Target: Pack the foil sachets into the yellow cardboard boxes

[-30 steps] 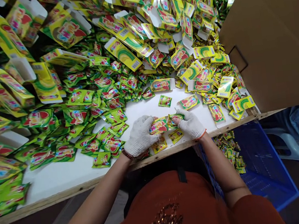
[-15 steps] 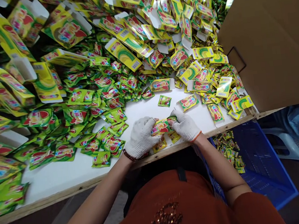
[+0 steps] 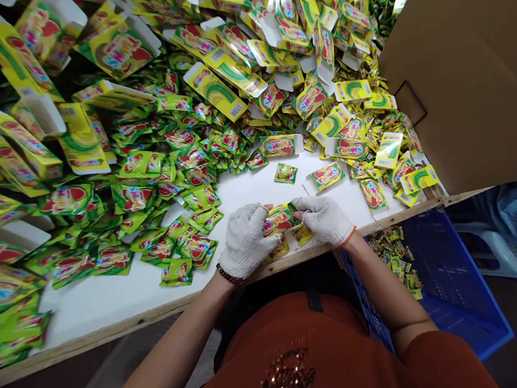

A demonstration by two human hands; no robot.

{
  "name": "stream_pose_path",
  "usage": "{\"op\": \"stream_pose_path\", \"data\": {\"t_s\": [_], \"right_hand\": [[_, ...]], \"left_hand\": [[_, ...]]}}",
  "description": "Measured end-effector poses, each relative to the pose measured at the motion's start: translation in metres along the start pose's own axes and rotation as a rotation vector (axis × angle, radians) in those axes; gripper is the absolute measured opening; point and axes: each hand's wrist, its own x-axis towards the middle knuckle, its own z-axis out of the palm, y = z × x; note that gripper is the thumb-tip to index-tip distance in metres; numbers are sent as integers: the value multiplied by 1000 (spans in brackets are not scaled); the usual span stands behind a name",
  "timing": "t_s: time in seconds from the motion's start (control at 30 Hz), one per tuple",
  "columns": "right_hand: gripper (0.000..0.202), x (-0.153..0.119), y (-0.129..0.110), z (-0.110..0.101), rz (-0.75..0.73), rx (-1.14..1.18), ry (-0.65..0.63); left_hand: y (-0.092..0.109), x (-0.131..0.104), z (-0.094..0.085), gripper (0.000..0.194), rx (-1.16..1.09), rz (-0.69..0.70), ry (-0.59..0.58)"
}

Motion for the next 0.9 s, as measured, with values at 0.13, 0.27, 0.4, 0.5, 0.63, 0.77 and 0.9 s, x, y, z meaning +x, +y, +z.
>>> {"op": "stream_pose_path", "data": {"t_s": [0.13,0.27,0.4,0.5,0.63,0.77,0.9], "right_hand": [[30,-10,-3,3,152,234,-220],[29,-9,-7,12,134,209,-271],[17,2,-6,16,-120,-60,-157],[13,6,1,21,-267,-101,12],[23,3,15,35,-190,94,322],[31,-3,29,53,-80,346,224],[34,-7,35,57,-107,306,225]], "left_hand": [[1,-3,1,47,-53,-10,80],[11,-1,-3,45,-136,-64,48],[12,4,-11,26,-377,-102,-108],[7,2,-6,30,-783,-250,-46],[7,-9,7,48,-1184,-499,65],[10,-17,12,55,-1296,-606,90],[8,-22,12,46,-1230,-554,52]]}}
